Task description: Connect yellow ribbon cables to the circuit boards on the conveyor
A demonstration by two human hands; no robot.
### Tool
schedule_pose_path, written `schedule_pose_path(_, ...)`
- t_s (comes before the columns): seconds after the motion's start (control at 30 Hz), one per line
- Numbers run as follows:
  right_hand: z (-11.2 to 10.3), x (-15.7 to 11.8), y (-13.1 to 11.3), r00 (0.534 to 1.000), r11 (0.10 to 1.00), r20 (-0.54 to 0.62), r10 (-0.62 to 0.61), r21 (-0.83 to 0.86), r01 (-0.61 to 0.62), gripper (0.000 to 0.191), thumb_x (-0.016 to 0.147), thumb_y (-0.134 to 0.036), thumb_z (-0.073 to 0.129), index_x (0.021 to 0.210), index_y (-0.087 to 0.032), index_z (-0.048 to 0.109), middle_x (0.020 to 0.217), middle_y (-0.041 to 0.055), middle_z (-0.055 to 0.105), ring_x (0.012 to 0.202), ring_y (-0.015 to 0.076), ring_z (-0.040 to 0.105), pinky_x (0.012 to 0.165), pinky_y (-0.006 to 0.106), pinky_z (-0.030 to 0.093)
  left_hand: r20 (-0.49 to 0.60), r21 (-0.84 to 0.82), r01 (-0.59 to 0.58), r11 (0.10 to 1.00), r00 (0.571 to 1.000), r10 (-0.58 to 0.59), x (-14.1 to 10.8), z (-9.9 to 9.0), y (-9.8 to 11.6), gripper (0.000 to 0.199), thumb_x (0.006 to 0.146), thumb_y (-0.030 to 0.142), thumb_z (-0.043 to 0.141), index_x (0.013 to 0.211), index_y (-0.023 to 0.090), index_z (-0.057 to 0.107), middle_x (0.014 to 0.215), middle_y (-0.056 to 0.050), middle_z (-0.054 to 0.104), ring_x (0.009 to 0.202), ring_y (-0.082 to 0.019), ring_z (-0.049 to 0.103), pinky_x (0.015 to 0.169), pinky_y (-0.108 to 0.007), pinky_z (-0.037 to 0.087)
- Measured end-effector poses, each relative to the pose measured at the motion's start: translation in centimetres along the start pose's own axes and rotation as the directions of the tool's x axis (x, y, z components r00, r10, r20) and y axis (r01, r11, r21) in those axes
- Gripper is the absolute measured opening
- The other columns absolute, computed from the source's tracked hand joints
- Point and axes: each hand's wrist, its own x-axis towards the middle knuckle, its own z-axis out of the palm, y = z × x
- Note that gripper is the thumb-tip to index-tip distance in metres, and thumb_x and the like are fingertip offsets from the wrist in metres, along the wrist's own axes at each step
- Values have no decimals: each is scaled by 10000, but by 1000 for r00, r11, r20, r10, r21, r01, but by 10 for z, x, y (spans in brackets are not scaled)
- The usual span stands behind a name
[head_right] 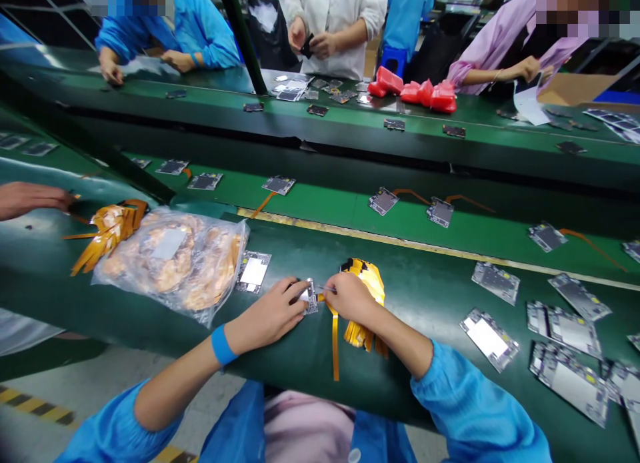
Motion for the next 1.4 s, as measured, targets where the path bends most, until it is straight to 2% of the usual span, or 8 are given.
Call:
schedule_pose_path(0.37, 5, -4, 4, 998, 998, -39, -58, 23, 59, 187, 903, -224, 595, 824, -183, 759, 748, 34, 725, 703, 166, 603, 625, 261, 347, 11, 47, -14, 999, 1000, 13, -1, 0, 0, 76, 963, 214, 587, 1020, 187, 629, 1435, -151, 503, 1267, -329, 458, 1025, -527, 505)
schedule_pose_path(0.63, 7, -4, 5, 998, 998, -34, -60, 32, 61, 181, 907, -221, 598, 824, -177, 753, 729, 28, 712, 683, 158, 585, 614, 257, 331, -6, 23, -15, 1000, 1000, 15, 0, -1, 0, 65, 958, 200, 593, 1010, 188, 630, 1417, -148, 518, 1256, -322, 467, 1008, -518, 508)
schedule_pose_path(0.83, 9, -3, 7, 997, 997, -45, -63, 35, 64, 170, 898, -210, 604, 828, -176, 756, 735, 29, 713, 684, 157, 582, 620, 256, 331, -19, 70, -33, 997, 999, 35, 0, 1, -1, 61, 955, 204, 602, 1000, 173, 628, 1410, -160, 518, 1243, -329, 473, 987, -517, 523)
schedule_pose_path(1.13, 6, -3, 3, 999, 998, -10, -50, 31, 51, 177, 910, -222, 610, 828, -183, 761, 723, 18, 705, 673, 151, 573, 604, 252, 318, -7, 89, -38, 995, 999, 39, 0, -1, 0, 81, 970, 215, 577, 1011, 172, 631, 1405, -156, 514, 1237, -325, 474, 994, -517, 532)
schedule_pose_path(1.4, 1, 1, -3, 998, 998, 32, -55, -15, 56, 176, 918, -213, 610, 840, -182, 765, 807, 43, 750, 755, 171, 633, 639, 247, 352, -13, 102, -39, 994, 999, 41, -1, 1, 1, 124, 978, 215, 561, 1073, 175, 632, 1404, -162, 504, 1247, -327, 463, 1007, -518, 531)
